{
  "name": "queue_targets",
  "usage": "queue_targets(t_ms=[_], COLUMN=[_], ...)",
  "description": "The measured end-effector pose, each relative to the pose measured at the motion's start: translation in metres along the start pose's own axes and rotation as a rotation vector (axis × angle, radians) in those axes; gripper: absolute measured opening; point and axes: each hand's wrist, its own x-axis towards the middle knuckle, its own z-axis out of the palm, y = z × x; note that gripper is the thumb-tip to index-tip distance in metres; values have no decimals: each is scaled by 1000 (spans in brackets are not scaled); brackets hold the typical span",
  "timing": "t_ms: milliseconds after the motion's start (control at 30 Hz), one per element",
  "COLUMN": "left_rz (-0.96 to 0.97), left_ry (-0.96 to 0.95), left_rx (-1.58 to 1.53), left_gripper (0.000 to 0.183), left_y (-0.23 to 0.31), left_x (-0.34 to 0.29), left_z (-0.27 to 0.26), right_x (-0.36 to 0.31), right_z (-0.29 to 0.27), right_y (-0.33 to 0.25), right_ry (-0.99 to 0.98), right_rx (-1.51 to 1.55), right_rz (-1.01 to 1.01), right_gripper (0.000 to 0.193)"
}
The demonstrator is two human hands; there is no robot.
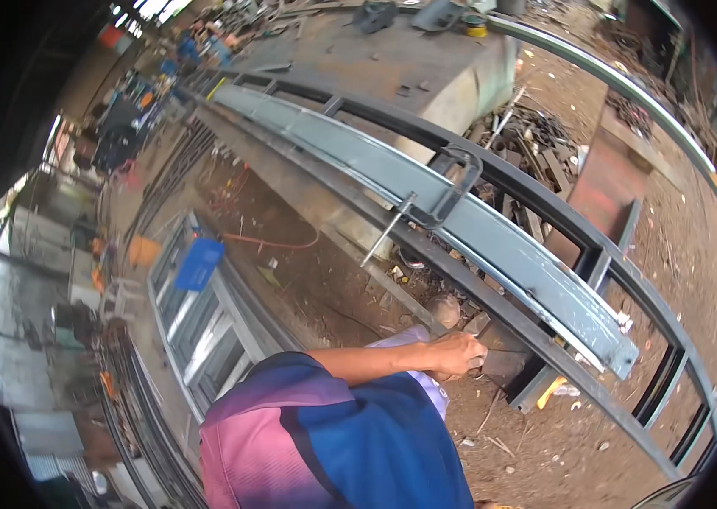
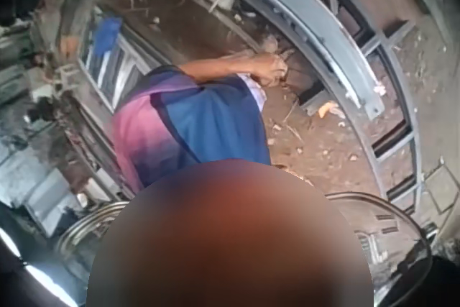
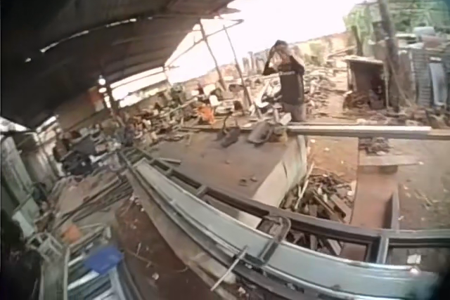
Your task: Welding steel beams together to fabricate a larger structure.
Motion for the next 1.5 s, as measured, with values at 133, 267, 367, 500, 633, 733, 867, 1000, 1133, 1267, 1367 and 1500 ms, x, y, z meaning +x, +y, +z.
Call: queue_targets(t_ms=[133, 267, 367, 500, 633, 733, 867, 1000, 1133, 1267, 1367, 1500], left_rz=[-59, 88, 137, -55, -753, -885, -757, -729, -693, -648, -642, -577], left_ry=[48, -4, -387, -415, 270, 733, 1028, 1089, 838, 800, 834, 704], left_rx=[-39, -88, -344, -257, 331, 244, 394, 597, 584, 661, 745, 207], left_gripper=[20, 21, 23, 27, 15, 21, 35, 37, 33, 27, 26, 43], left_y=[-12, -31, -76, -217, -421, -544, -628, -686, -681, -667, -655, -590], left_x=[-23, -61, -111, -197, -263, -274, -254, -238, -237, -255, -296, -323], left_z=[-30, -77, -133, -237, -331, -400, -454, -474, -491, -484, -458, -425], right_x=[-2, -29, -65, -141, -222, -273, -342, -380, -439, -521, -492, -503], right_z=[5, 11, 24, 61, 95, 111, 124, 137, 105, 66, -5, 92], right_y=[-36, -76, -108, -156, -207, -245, -276, -290, -297, -290, -182, -252], right_ry=[-48, -92, -108, -85, -53, -27, 59, 91, 185, 295, 101, 401], right_rx=[26, 23, 9, 0, -11, -10, 21, 68, 110, 220, 61, -211], right_rz=[31, 80, 125, 194, 263, 321, 395, 475, 585, 746, 752, 492], right_gripper=[52, 52, 51, 51, 50, 50, 49, 49, 48, 48, 40, 44])
